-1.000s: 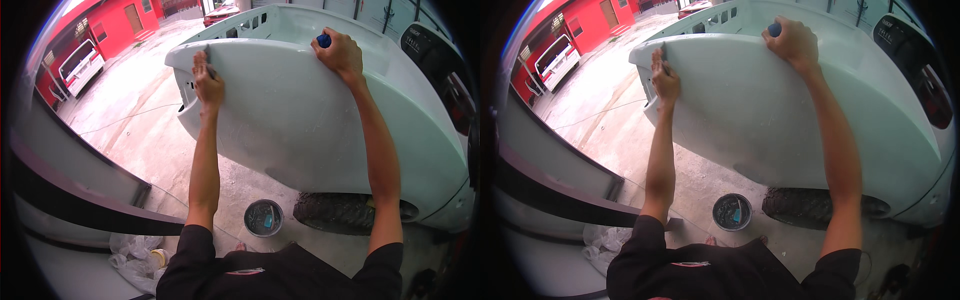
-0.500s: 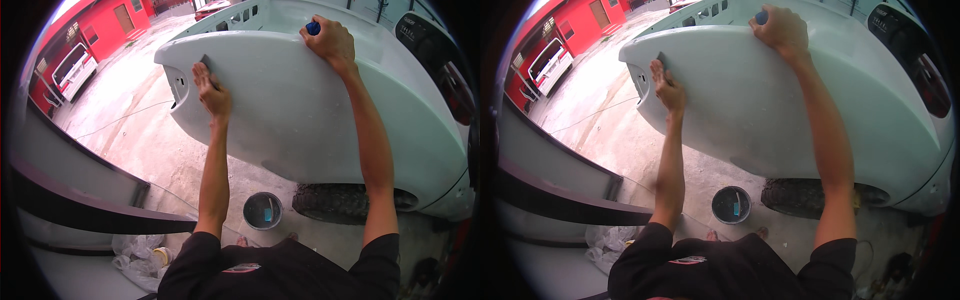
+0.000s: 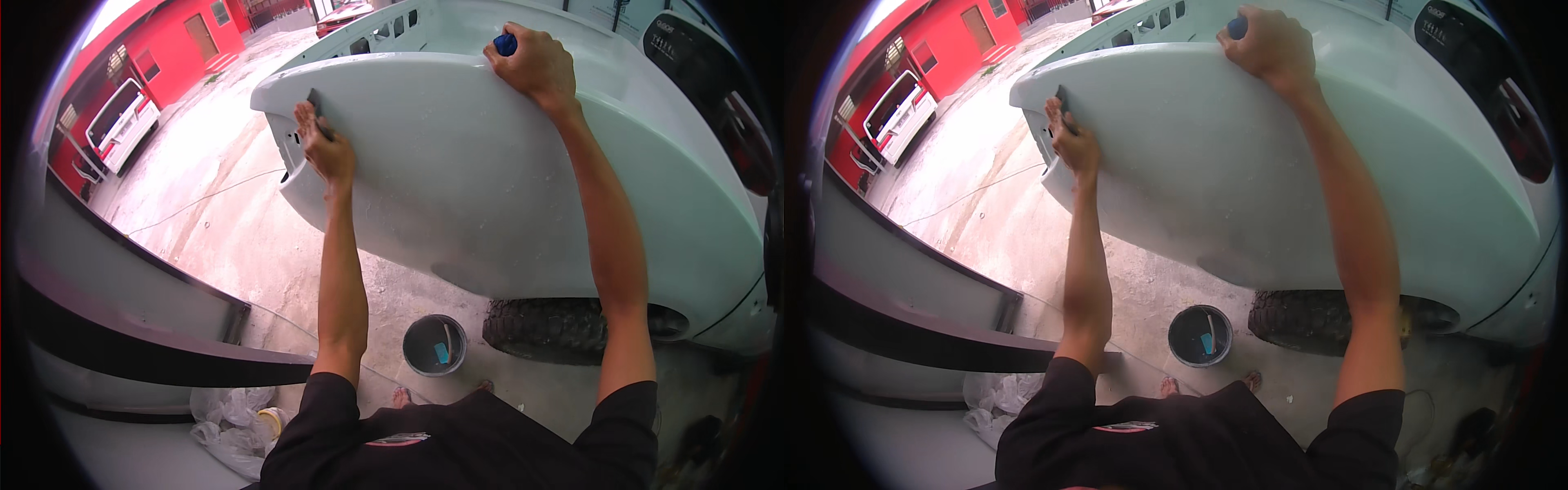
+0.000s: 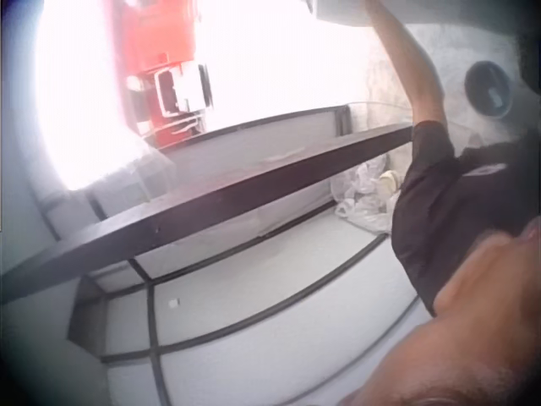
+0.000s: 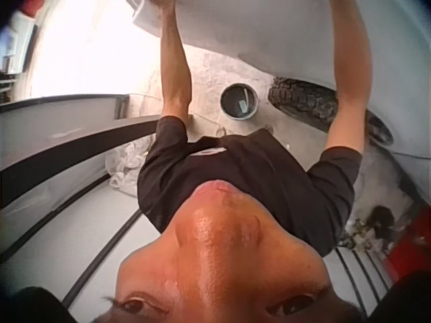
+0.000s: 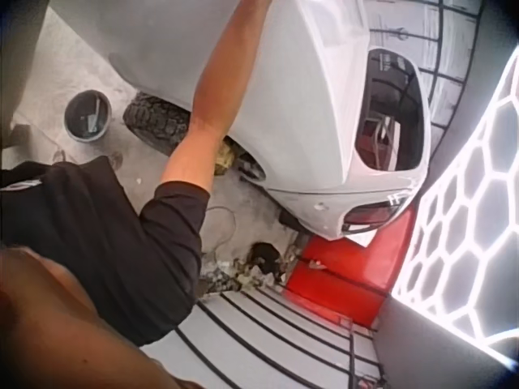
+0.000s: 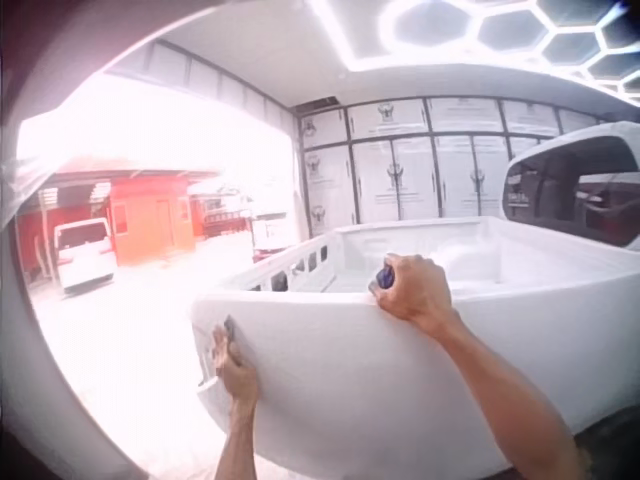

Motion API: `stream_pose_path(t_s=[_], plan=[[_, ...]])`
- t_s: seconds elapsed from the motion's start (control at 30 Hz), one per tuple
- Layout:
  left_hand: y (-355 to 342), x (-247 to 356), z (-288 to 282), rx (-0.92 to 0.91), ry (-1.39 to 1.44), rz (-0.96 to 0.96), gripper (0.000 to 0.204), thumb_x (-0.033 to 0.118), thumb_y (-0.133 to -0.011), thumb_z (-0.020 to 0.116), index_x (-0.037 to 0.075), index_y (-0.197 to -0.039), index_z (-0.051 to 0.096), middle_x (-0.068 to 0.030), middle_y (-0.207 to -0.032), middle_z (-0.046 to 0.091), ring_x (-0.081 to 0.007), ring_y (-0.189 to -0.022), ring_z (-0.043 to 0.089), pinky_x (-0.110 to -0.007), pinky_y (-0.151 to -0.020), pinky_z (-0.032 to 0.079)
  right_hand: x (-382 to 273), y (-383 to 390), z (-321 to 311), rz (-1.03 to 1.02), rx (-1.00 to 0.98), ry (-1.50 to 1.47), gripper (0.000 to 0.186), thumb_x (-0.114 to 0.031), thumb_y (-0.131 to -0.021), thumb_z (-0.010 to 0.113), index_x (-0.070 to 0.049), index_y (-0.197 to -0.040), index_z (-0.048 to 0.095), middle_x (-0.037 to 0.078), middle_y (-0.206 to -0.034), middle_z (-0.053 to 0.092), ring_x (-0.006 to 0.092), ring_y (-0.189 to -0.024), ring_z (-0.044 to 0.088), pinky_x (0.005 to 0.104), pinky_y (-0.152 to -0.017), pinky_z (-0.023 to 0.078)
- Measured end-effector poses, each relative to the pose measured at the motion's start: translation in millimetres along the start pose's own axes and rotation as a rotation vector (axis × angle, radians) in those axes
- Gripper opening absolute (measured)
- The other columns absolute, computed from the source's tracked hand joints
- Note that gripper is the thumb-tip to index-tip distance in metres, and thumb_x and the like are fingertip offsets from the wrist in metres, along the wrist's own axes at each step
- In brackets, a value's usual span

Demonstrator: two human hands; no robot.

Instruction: Wet sanding the side panel of a white pickup truck bed using a sanding block and water from a bucket.

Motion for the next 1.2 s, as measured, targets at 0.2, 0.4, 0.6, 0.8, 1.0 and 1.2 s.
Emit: stream_pose_path(t_s=[0.2, 0.4, 0.6, 0.8, 1.0, 1.2], plan=[[93.0, 35.3, 15.4, -0.015, -0.009, 0.044, 0.048, 0.011, -0.102, 0.045, -0.005, -0.147, 0.042, -0.0233, -0.154, 0.041, -0.0371, -0.147, 0.032, -0.046, -0.122, 0.026, 7.3, 2.1, -4.7, 0.054, -0.031, 0.022, 0.043, -0.045, -0.082, 0.068, -0.012, -0.109, 0.074, 0.013, -0.086, 0.075, 0.0323, -0.076, 0.074, 0.0421, -0.073, 0.06], [9.9, 0.8, 5.6, 0.022, -0.04, -0.021, 0.048, 0.013, -0.103, 0.04, -0.005, -0.148, 0.041, -0.023, -0.155, 0.039, -0.0387, -0.147, 0.031, -0.046, -0.123, 0.022, 0.0, -1.3, -2.6, 0.014, 0.026, 0.006, 0.041, -0.044, -0.082, 0.067, -0.012, -0.106, 0.074, 0.013, -0.086, 0.075, 0.0326, -0.077, 0.074, 0.0423, -0.073, 0.06], [61.8, 6.7, 6.4, -0.018, 0.003, 0.065, 0.047, 0.014, -0.104, 0.041, -0.006, -0.146, 0.044, -0.0252, -0.154, 0.039, -0.0394, -0.147, 0.032, -0.046, -0.123, 0.025, 2.6, 3.1, -4.9, 0.029, 0.001, -0.045, 0.034, -0.041, -0.081, 0.068, -0.008, -0.089, 0.069, 0.015, -0.085, 0.073, 0.0372, -0.078, 0.07, 0.0445, -0.069, 0.056], [53.9, 7.0, 14.6, 0.044, -0.018, -0.052, 0.05, 0.009, -0.101, 0.044, -0.005, -0.148, 0.041, -0.0226, -0.155, 0.039, -0.0378, -0.148, 0.031, -0.046, -0.123, 0.024, 1.2, 5.4, -2.6, 0.024, 0.011, -0.041, 0.033, -0.04, -0.081, 0.066, -0.008, -0.088, 0.069, 0.015, -0.083, 0.073, 0.037, -0.077, 0.07, 0.0445, -0.07, 0.056], [6.6, -3.0, 4.9, 0.006, -0.037, 0.003, 0.054, 0.004, -0.097, 0.045, -0.004, -0.149, 0.04, -0.0235, -0.154, 0.04, -0.0372, -0.149, 0.029, -0.047, -0.123, 0.024, -0.3, 1.8, -5.2, 0.026, 0.006, -0.021, 0.034, -0.041, -0.081, 0.066, -0.007, -0.086, 0.068, 0.014, -0.084, 0.073, 0.0363, -0.077, 0.07, 0.0453, -0.071, 0.056], [106.1, 33.8, 23.7, -0.036, -0.064, 0.036, 0.063, -0.004, -0.089, 0.051, -0.005, -0.15, 0.037, -0.0264, -0.155, 0.036, -0.0379, -0.148, 0.03, -0.045, -0.123, 0.024, 5.7, 4.0, -4.0, 0.057, -0.032, -0.028, 0.032, -0.039, -0.081, 0.065, -0.008, -0.086, 0.068, 0.014, -0.084, 0.073, 0.0367, -0.077, 0.07, 0.0452, -0.072, 0.057]])
Point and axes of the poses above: each hand's wrist, its own y-axis away from the middle knuckle, its own z-axis out of the palm, x = y × z, the point moved 3 cm from there along -y, towards the middle knuckle
